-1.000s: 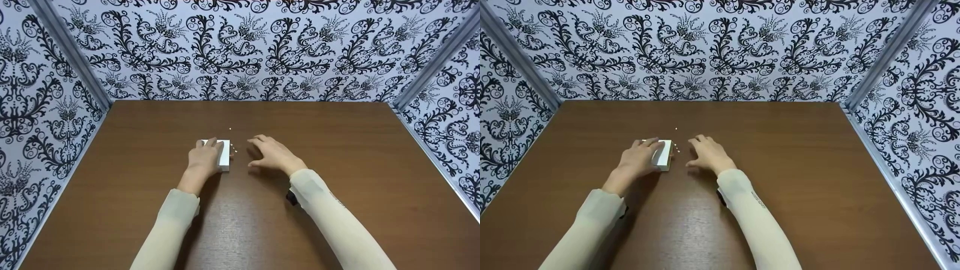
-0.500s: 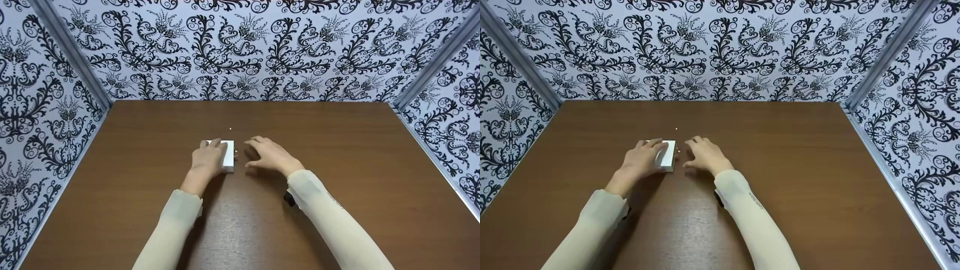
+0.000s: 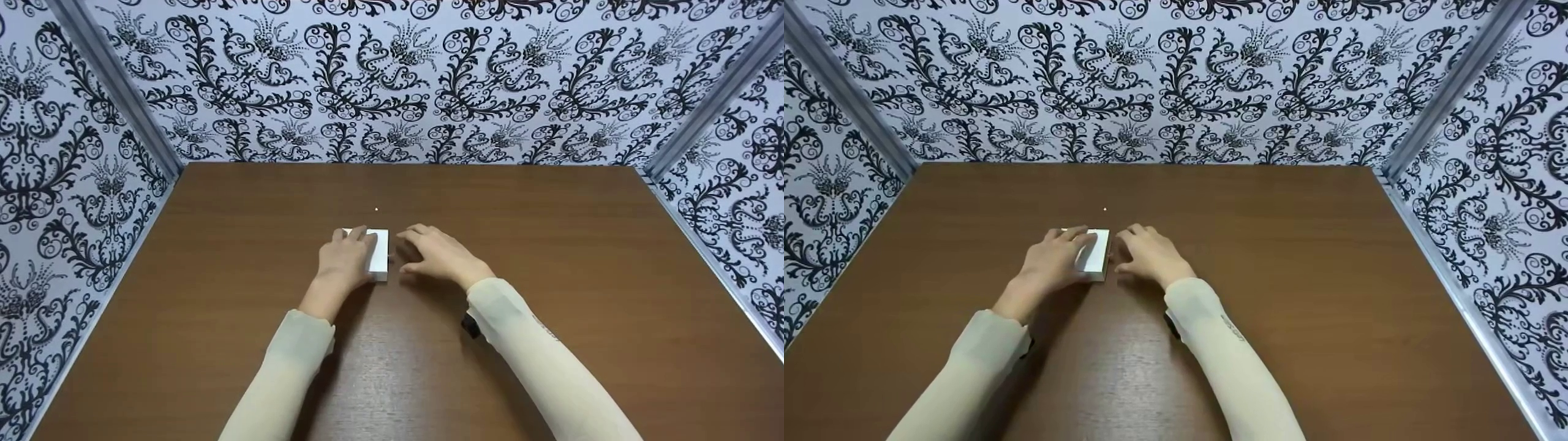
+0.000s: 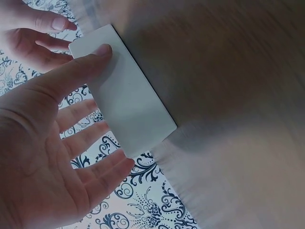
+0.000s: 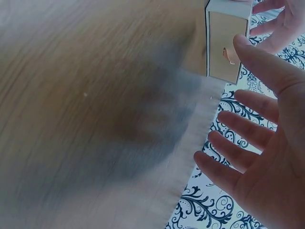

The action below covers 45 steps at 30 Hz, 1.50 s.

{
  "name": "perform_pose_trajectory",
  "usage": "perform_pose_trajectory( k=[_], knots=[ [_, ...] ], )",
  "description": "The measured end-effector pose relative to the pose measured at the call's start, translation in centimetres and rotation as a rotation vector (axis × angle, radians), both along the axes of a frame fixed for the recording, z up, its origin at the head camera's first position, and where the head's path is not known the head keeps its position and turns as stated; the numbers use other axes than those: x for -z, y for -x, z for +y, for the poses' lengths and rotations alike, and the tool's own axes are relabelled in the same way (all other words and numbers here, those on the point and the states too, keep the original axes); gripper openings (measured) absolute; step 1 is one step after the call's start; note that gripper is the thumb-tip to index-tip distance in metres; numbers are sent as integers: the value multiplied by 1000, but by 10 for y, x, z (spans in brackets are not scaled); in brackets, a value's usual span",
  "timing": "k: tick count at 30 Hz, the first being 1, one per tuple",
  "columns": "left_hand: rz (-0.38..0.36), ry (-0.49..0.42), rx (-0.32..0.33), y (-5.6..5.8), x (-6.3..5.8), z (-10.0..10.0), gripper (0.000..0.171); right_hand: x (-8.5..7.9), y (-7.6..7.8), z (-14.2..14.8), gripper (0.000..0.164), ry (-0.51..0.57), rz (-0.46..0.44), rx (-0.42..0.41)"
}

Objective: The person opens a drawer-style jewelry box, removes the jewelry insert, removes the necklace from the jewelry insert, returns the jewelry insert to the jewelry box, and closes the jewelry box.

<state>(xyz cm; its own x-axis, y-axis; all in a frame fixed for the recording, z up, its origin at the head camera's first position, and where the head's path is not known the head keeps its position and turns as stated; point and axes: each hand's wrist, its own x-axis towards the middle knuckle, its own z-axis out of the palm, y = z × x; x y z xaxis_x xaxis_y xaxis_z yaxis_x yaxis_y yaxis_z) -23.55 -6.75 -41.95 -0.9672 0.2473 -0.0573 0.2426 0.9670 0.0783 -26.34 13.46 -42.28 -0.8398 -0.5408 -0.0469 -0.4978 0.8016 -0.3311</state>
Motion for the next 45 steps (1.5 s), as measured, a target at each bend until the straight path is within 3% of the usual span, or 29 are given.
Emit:
perform_pose_trajectory(
  k=[18,26,36,45],
  knots=[
    [39,23,2,-1,0,2,73,1,1,-11,52,-18,4,-30],
    [24,34,-6,-2,-3,3,75,5,2,-18,41,-24,68,-40],
    [44,24,-6,-3,-2,3,73,9,1,-28,15,-10,149,22],
    [40,16,-10,-3,-1,3,73,10,1,-32,9,4,180,47]
  ],
)
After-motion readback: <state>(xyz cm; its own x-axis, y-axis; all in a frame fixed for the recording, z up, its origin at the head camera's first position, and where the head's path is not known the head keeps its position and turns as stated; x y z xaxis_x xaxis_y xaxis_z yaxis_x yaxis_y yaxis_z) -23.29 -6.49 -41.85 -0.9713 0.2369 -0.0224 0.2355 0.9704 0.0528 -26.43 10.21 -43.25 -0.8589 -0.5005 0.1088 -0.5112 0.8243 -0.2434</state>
